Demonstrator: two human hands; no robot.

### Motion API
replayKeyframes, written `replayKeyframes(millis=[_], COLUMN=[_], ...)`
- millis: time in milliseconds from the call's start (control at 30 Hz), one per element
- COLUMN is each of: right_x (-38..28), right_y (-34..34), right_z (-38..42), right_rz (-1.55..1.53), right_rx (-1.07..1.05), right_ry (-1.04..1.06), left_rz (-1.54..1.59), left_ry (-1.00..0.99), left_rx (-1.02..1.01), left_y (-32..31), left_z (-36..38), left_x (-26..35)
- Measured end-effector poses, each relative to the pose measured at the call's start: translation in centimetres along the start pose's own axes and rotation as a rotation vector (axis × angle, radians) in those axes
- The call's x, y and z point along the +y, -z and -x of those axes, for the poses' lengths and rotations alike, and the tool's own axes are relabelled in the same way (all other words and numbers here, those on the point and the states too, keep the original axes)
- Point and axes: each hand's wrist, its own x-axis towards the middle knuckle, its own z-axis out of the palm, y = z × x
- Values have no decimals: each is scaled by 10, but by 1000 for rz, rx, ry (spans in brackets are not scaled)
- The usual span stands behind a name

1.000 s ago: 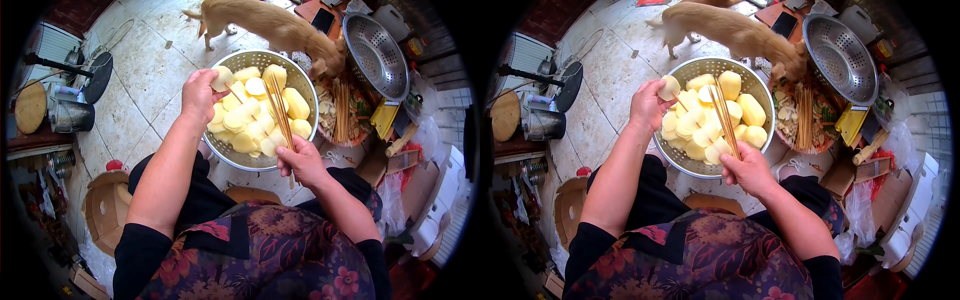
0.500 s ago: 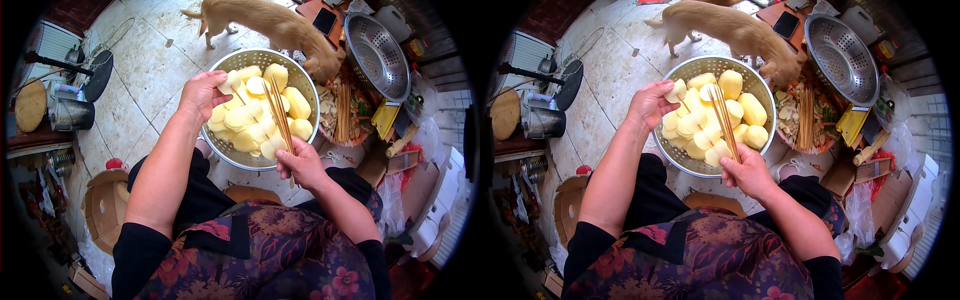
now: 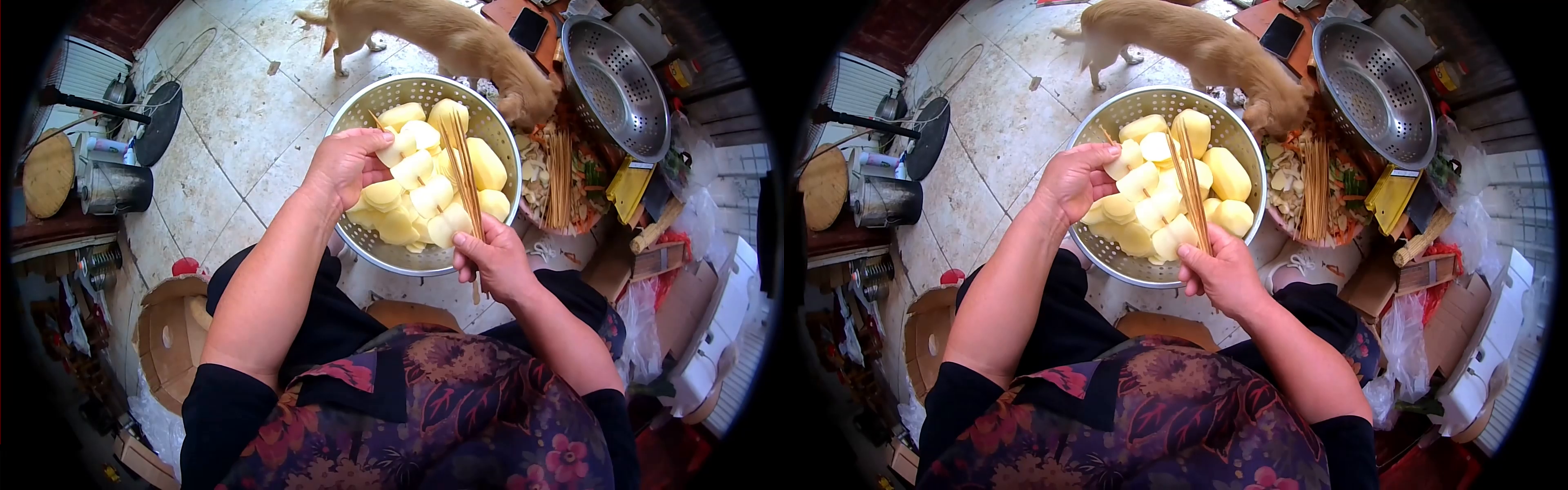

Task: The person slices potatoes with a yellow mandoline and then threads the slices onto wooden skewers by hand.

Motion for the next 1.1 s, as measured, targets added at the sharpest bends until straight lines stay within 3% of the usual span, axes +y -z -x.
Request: replayKeyframes(millis=[167,267,333,367,400,467,500,633,933,1033,1100], right_x=[-8,-10,-10,-10,-10,-11,-12,-13,-12,-12,-10], right_y=[2,5,5,5,5,4,4,3,4,4,4], right_z=[1,-1,-1,-1,-1,0,1,3,3,4,5], right_rz=[-42,-80,-93,-92,-93,-95,-95,-83,-49,-35,-21], right_rx=[36,56,75,75,75,77,73,68,74,58,41], right_ry=[14,55,85,86,66,47,45,48,35,13,3], left_rz=[-95,-204,-620,-780,-781,-1424,-1504,-1516,-1589,-1462,-868], left_ry=[-43,-156,-128,-18,-19,-132,-119,-113,-312,-301,-309], left_rx=[65,223,235,198,198,188,169,172,193,220,237], left_y=[4,14,22,25,26,23,19,12,13,17,26], left_z=[-4,-9,-13,-14,-16,-13,-9,-5,-13,-18,-26], left_x=[7,15,13,11,4,-14,-17,-18,-23,-18,-10])
